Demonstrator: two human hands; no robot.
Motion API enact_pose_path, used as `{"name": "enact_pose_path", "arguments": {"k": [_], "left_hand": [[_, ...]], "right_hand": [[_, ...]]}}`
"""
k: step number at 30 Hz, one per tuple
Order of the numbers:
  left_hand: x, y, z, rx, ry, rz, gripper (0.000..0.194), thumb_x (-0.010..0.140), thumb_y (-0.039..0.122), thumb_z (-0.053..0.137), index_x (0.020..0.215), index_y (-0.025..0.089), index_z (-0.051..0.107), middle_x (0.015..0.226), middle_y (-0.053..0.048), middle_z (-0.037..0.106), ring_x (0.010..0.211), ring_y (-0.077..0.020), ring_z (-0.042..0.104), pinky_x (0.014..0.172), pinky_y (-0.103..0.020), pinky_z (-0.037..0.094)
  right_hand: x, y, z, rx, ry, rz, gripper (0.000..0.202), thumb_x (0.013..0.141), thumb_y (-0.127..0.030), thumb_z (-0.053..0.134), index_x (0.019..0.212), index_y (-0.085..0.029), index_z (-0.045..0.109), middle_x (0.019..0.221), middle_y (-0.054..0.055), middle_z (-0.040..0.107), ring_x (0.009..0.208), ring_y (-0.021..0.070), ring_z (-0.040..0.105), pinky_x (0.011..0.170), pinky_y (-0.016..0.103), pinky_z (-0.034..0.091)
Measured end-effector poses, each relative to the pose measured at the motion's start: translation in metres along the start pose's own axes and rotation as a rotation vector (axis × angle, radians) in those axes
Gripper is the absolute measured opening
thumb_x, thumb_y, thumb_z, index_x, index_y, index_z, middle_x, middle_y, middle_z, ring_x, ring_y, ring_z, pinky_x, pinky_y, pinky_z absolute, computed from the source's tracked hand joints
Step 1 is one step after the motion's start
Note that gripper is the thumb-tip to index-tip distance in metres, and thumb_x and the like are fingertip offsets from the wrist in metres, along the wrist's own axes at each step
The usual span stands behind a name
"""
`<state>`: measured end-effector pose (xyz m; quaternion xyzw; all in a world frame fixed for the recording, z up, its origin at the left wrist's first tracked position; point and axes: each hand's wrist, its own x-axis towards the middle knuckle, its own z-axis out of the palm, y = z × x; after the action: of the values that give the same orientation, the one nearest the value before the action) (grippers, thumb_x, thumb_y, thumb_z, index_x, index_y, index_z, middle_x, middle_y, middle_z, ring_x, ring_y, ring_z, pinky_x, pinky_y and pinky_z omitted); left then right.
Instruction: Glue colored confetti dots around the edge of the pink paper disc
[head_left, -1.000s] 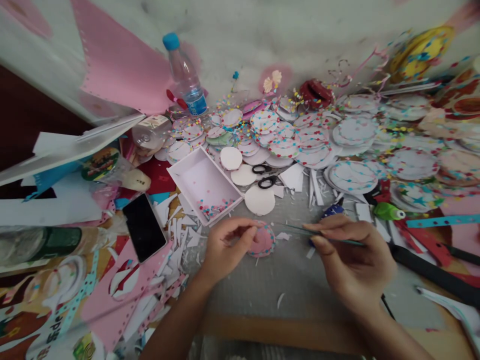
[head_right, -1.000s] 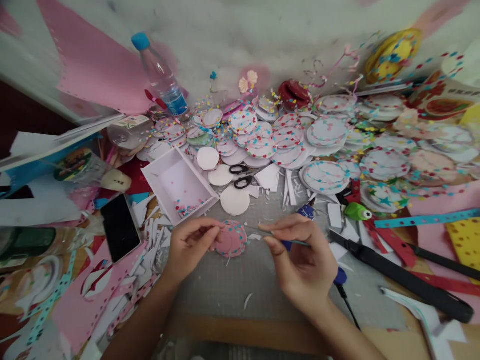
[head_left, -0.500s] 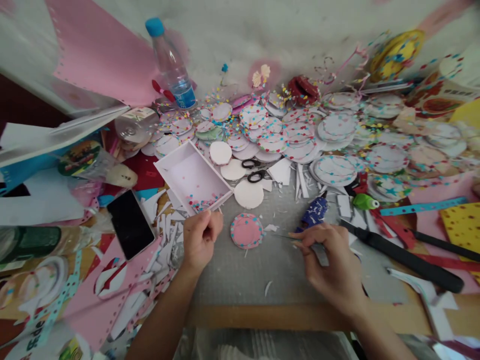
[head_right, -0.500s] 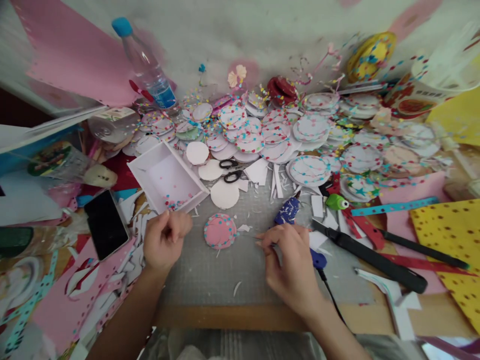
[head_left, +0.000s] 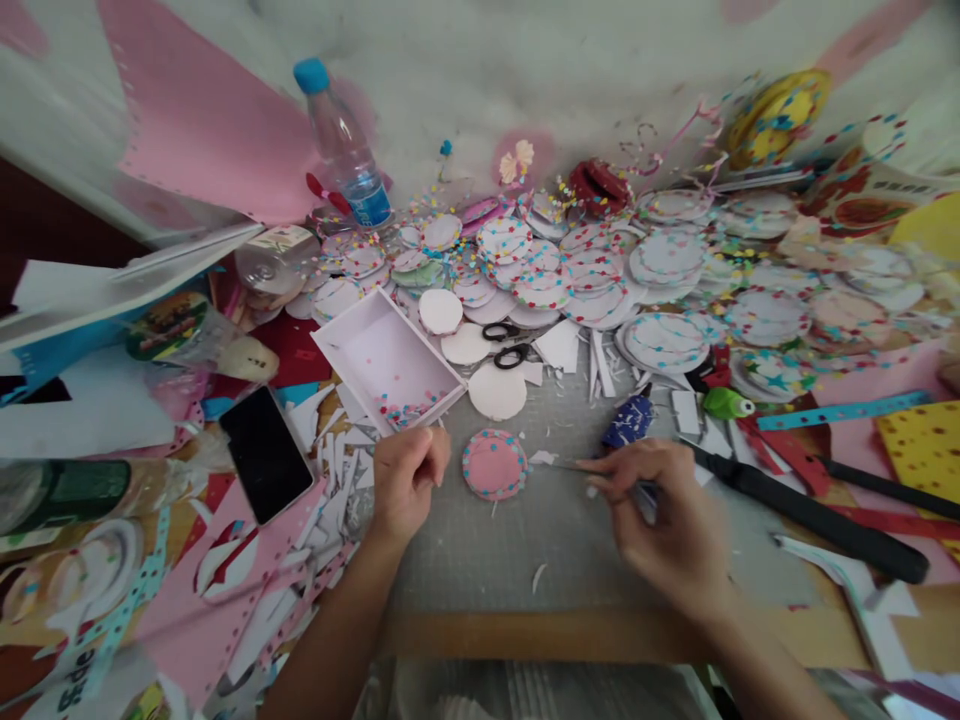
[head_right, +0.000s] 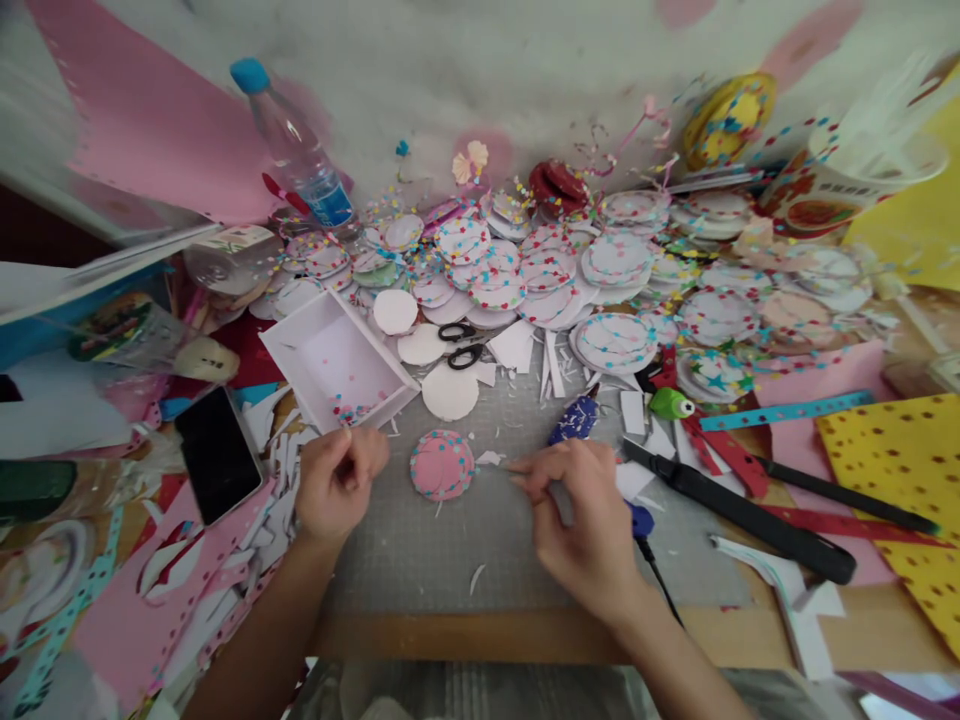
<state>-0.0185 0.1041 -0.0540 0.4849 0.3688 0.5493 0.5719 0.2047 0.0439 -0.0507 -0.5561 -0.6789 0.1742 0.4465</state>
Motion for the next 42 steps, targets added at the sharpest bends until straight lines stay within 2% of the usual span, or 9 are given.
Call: {"name": "enact_pose_path", "arguments": {"k": [4,8,11,15,17,24,30,35,42], "left_hand": [[-0.004,0.000,-0.004,0.084,-0.054,-0.028,0.046,0.090,0.040,0.048,0.051,0.017,0.054,0.044,0.003,0.038,0.042,-0.0091,0.031,0.045,-0.027,0.022],[-0.005,0.005,-0.005,0.271,-0.100,0.042,0.038,0.092,0.034,0.046,0.060,0.018,0.059,0.051,0.002,0.046,0.045,-0.0097,0.036,0.047,-0.026,0.028],[-0.002,0.010,0.000,0.590,-0.171,0.202,0.009,0.084,0.026,0.059,0.082,0.019,0.065,0.071,-0.001,0.059,0.066,-0.0147,0.053,0.064,-0.028,0.043],[0.001,0.003,0.007,0.942,-0.423,0.286,0.058,0.073,0.028,0.071,0.127,0.018,0.051,0.126,-0.013,0.055,0.118,-0.0275,0.049,0.102,-0.043,0.039],[0.000,-0.006,0.007,1.058,-0.504,0.255,0.065,0.075,0.028,0.070,0.133,0.017,0.043,0.133,-0.014,0.051,0.126,-0.0281,0.044,0.108,-0.044,0.034],[0.002,-0.003,0.001,1.058,-0.491,0.206,0.060,0.074,0.029,0.070,0.127,0.020,0.044,0.126,-0.010,0.054,0.119,-0.0259,0.048,0.104,-0.040,0.039],[0.005,0.026,-0.007,0.936,-0.636,0.081,0.061,0.069,0.028,0.073,0.123,0.022,0.046,0.122,-0.009,0.051,0.116,-0.0246,0.049,0.100,-0.038,0.041],[0.005,0.021,-0.009,0.993,-0.705,-0.011,0.054,0.069,0.027,0.070,0.118,0.021,0.049,0.118,-0.009,0.050,0.115,-0.0248,0.049,0.100,-0.038,0.042],[0.005,0.011,-0.013,1.126,-0.692,-0.035,0.062,0.063,0.022,0.074,0.119,0.023,0.049,0.118,-0.008,0.050,0.113,-0.0271,0.047,0.100,-0.042,0.041]], "right_hand": [[0.011,-0.006,-0.010,0.135,0.111,0.039,0.025,0.079,-0.004,0.059,0.079,-0.024,0.045,0.078,0.001,0.061,0.074,0.0205,0.060,0.068,0.037,0.041],[0.011,-0.003,-0.009,-0.035,-0.028,-0.033,0.026,0.078,-0.001,0.058,0.077,-0.024,0.045,0.075,0.000,0.063,0.074,0.0203,0.056,0.071,0.038,0.038],[0.003,0.002,-0.007,-0.090,-0.091,-0.052,0.026,0.078,0.000,0.056,0.077,-0.023,0.044,0.076,0.001,0.064,0.075,0.0201,0.054,0.072,0.037,0.036],[-0.002,0.003,-0.010,0.045,-0.064,0.007,0.023,0.080,-0.005,0.059,0.080,-0.025,0.046,0.080,0.002,0.063,0.076,0.0212,0.057,0.071,0.038,0.039],[0.002,0.001,-0.014,0.194,-0.007,0.067,0.023,0.081,-0.008,0.059,0.086,-0.026,0.047,0.083,0.003,0.063,0.078,0.0221,0.060,0.069,0.038,0.043],[0.011,-0.002,-0.021,0.314,0.113,0.140,0.024,0.084,-0.013,0.060,0.092,-0.029,0.044,0.085,0.004,0.063,0.079,0.0241,0.062,0.069,0.041,0.047],[0.004,0.012,-0.006,0.020,-0.180,0.040,0.018,0.086,-0.011,0.051,0.092,-0.026,0.042,0.086,0.004,0.064,0.075,0.0197,0.064,0.063,0.032,0.049],[0.017,0.012,-0.001,-0.122,-0.109,-0.042,0.019,0.086,-0.010,0.051,0.092,-0.025,0.041,0.087,0.005,0.063,0.077,0.0191,0.063,0.064,0.030,0.049],[0.015,0.010,-0.001,-0.165,-0.293,-0.114,0.015,0.087,-0.012,0.049,0.094,-0.023,0.042,0.083,0.005,0.060,0.075,0.0195,0.061,0.064,0.030,0.049]]}}
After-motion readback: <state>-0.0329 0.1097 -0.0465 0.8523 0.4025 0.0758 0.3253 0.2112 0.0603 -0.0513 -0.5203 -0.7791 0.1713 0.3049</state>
